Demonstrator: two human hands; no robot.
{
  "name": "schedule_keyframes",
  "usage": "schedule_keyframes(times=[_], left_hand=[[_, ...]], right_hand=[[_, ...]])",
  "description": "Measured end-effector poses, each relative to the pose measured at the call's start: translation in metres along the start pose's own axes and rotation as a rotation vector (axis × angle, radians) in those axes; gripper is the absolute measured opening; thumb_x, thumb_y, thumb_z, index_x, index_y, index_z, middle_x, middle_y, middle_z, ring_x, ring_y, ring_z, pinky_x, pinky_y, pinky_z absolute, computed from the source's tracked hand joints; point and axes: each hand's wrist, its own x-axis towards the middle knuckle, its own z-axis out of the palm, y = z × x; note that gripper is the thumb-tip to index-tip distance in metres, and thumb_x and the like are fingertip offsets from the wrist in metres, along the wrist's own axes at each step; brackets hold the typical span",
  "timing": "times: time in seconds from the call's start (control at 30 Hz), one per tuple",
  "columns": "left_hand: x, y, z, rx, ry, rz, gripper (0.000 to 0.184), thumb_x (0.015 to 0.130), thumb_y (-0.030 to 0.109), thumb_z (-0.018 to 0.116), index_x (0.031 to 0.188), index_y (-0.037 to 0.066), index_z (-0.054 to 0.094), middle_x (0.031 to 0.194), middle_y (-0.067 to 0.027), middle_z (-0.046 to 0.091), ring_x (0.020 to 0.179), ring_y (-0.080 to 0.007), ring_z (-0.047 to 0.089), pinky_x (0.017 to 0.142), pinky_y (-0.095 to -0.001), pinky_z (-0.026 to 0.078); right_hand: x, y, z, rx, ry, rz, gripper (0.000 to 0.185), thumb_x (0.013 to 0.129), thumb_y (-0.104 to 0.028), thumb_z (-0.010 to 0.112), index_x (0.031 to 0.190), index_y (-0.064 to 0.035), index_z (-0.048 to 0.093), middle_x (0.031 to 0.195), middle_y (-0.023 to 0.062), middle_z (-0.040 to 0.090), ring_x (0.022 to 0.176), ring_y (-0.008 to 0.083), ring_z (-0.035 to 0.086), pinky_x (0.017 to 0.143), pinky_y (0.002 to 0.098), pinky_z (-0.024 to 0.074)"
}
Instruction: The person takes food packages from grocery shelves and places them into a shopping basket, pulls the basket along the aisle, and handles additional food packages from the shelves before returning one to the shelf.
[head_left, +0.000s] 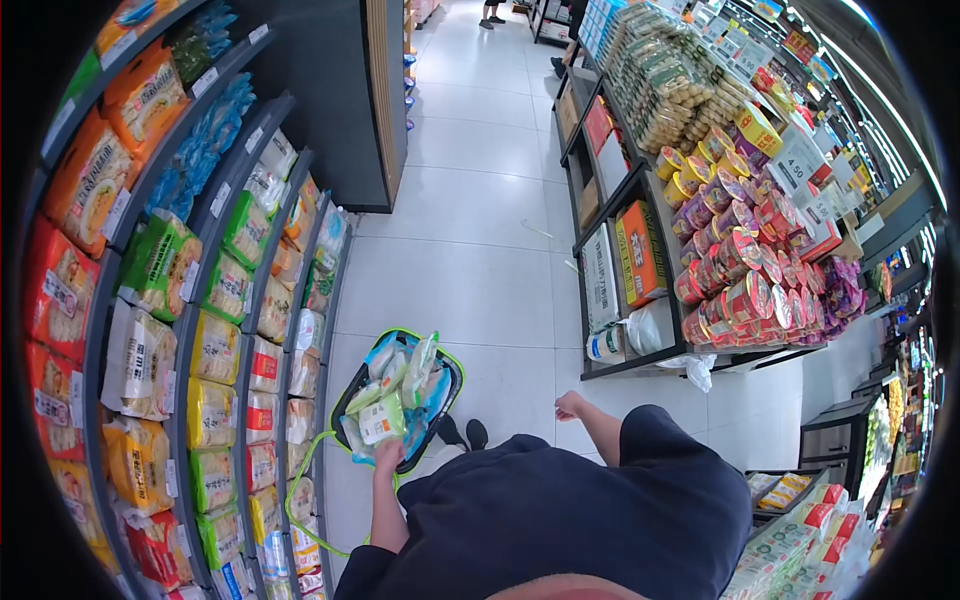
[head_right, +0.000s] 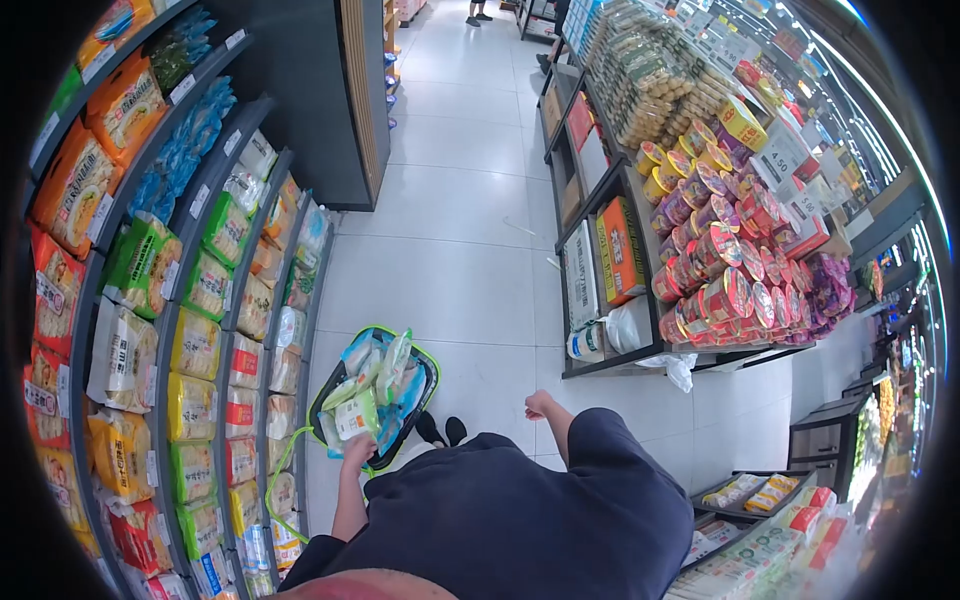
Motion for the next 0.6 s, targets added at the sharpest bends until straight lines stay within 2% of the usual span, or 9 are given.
schedule_keyframes(times=[0.07,0.13,0.2,0.33,0.4,0.43,0.5,0.53,0.6], left_hand=[[0.019,0.015,0.017,0.084,-0.003,0.055,0.051,0.074,0.032,0.065,0.105,-0.004,0.048,0.094,-0.0156,0.058,0.077,-0.0244,0.060,0.068,-0.0318,0.048],[0.031,0.039,0.037,0.554,0.321,0.378,0.065,0.067,0.037,0.071,0.109,-0.005,0.044,0.103,-0.0210,0.051,0.096,-0.0325,0.052,0.082,-0.0383,0.042],[0.026,0.079,0.052,0.497,0.372,0.409,0.074,0.063,0.040,0.072,0.112,-0.005,0.040,0.108,-0.0246,0.045,0.108,-0.0377,0.040,0.092,-0.0436,0.034],[0.065,0.104,0.069,0.487,0.393,0.649,0.080,0.063,0.046,0.071,0.117,-0.004,0.039,0.113,-0.0258,0.045,0.110,-0.0387,0.039,0.094,-0.0440,0.033],[0.053,0.127,0.077,0.519,0.438,0.555,0.085,0.063,0.056,0.067,0.118,-0.003,0.040,0.115,-0.0267,0.044,0.110,-0.0400,0.041,0.093,-0.0443,0.035],[0.066,0.124,0.075,0.527,0.331,0.475,0.083,0.065,0.055,0.066,0.118,-0.002,0.040,0.116,-0.0274,0.044,0.110,-0.0397,0.042,0.092,-0.0440,0.036],[0.078,0.110,0.076,0.573,0.394,0.549,0.072,0.070,0.046,0.064,0.121,0.002,0.040,0.120,-0.0247,0.043,0.113,-0.0407,0.040,0.093,-0.0435,0.036],[0.095,0.086,0.074,0.573,0.391,0.615,0.066,0.070,0.040,0.065,0.119,0.003,0.042,0.122,-0.0237,0.041,0.113,-0.0397,0.040,0.092,-0.0433,0.037],[0.089,0.081,0.069,0.571,0.363,0.442,0.061,0.070,0.036,0.065,0.117,0.004,0.042,0.127,-0.0224,0.036,0.112,-0.0371,0.042,0.090,-0.0428,0.040]], right_hand=[[-0.009,-0.017,0.013,-0.013,-0.041,-0.066,0.021,0.079,-0.012,0.053,0.087,0.0061,0.057,0.077,0.0163,0.061,0.062,0.0231,0.063,0.055,0.0350,0.0542],[-0.023,-0.029,0.025,-0.001,-0.042,-0.121,0.022,0.079,-0.014,0.054,0.088,0.0053,0.057,0.077,0.0160,0.061,0.062,0.0227,0.062,0.055,0.0344,0.0540],[-0.036,-0.033,0.029,-0.002,-0.039,-0.170,0.023,0.079,-0.015,0.054,0.089,0.0045,0.057,0.077,0.0156,0.061,0.062,0.0223,0.062,0.055,0.0338,0.0539],[-0.050,-0.024,0.018,0.050,-0.018,-0.120,0.023,0.079,-0.016,0.055,0.092,0.0029,0.058,0.076,0.0146,0.061,0.058,0.0218,0.060,0.055,0.0332,0.0527],[-0.054,-0.007,0.007,0.099,0.031,-0.016,0.022,0.079,-0.015,0.056,0.092,0.0016,0.059,0.073,0.0131,0.061,0.055,0.0199,0.058,0.051,0.0323,0.0498],[-0.063,0.001,0.002,0.033,0.069,-0.029,0.024,0.078,-0.016,0.055,0.092,0.0035,0.057,0.072,0.0154,0.060,0.058,0.0218,0.059,0.053,0.0334,0.0505],[-0.066,0.021,-0.006,-0.068,0.031,0.006,0.023,0.080,-0.017,0.051,0.091,0.0009,0.059,0.070,0.0129,0.060,0.061,0.0205,0.059,0.055,0.0332,0.0489],[-0.080,0.031,-0.010,-0.327,-0.038,-0.316,0.021,0.081,-0.018,0.049,0.087,-0.0017,0.060,0.070,0.0095,0.060,0.061,0.0183,0.058,0.053,0.0320,0.0468],[-0.056,0.062,-0.028,-0.749,0.033,-0.535,0.019,0.081,-0.018,0.048,0.084,-0.0041,0.060,0.070,0.0059,0.060,0.060,0.0153,0.057,0.050,0.0296,0.0435]])
